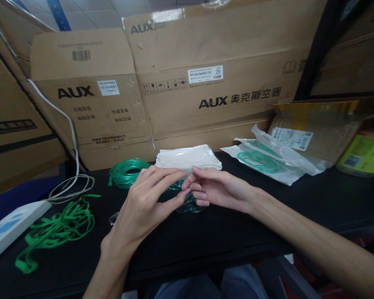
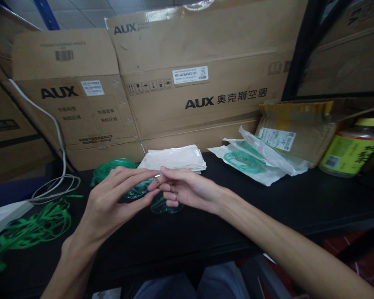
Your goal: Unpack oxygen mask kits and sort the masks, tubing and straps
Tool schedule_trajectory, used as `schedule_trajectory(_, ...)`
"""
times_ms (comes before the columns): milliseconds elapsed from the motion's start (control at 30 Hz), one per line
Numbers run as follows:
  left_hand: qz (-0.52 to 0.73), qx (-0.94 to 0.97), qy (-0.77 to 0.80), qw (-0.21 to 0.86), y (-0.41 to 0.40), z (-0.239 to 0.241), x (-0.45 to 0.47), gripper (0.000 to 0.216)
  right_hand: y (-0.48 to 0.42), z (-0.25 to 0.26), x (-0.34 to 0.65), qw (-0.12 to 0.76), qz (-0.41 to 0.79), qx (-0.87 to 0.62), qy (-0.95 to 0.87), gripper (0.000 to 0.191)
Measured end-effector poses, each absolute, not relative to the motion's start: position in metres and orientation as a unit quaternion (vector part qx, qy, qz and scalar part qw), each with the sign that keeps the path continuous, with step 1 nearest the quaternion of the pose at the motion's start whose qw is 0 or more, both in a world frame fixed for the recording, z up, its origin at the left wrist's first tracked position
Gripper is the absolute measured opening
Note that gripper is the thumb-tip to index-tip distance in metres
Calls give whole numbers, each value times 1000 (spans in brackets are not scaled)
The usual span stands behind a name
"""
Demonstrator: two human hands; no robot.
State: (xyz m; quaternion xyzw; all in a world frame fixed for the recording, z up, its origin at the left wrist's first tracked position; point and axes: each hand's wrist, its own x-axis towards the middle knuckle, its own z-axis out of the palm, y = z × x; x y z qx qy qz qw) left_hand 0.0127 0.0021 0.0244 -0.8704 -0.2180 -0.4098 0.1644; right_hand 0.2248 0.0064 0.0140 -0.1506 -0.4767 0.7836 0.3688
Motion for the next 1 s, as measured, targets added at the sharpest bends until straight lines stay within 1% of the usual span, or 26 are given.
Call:
schedule_trajectory(233,-419,-863,-220,174,2,25,13,30,8,19,230,332,811,-148,-459,47)
schedule_trajectory(433,-424,-862,-218,173,0,25,13,31,7,19,229,325,802,-138,-481,51)
schedule_trajectory(500,-425,-861,-216,178,0,25,13,31,6,18,227,332,791,-140,-494,46)
schedule_trajectory(667,-415,-866,-210,182,1,25,13,31,3,13,223,383,739,-162,-529,24)
schedule_trajectory(767,-413,-869,-211,173,1,25,13,31,4,11,224,400,721,-172,-538,20)
schedule_trajectory(1000,-418,-868,-202,173,2,25,11,33,3,12,224,380,697,-182,-580,20)
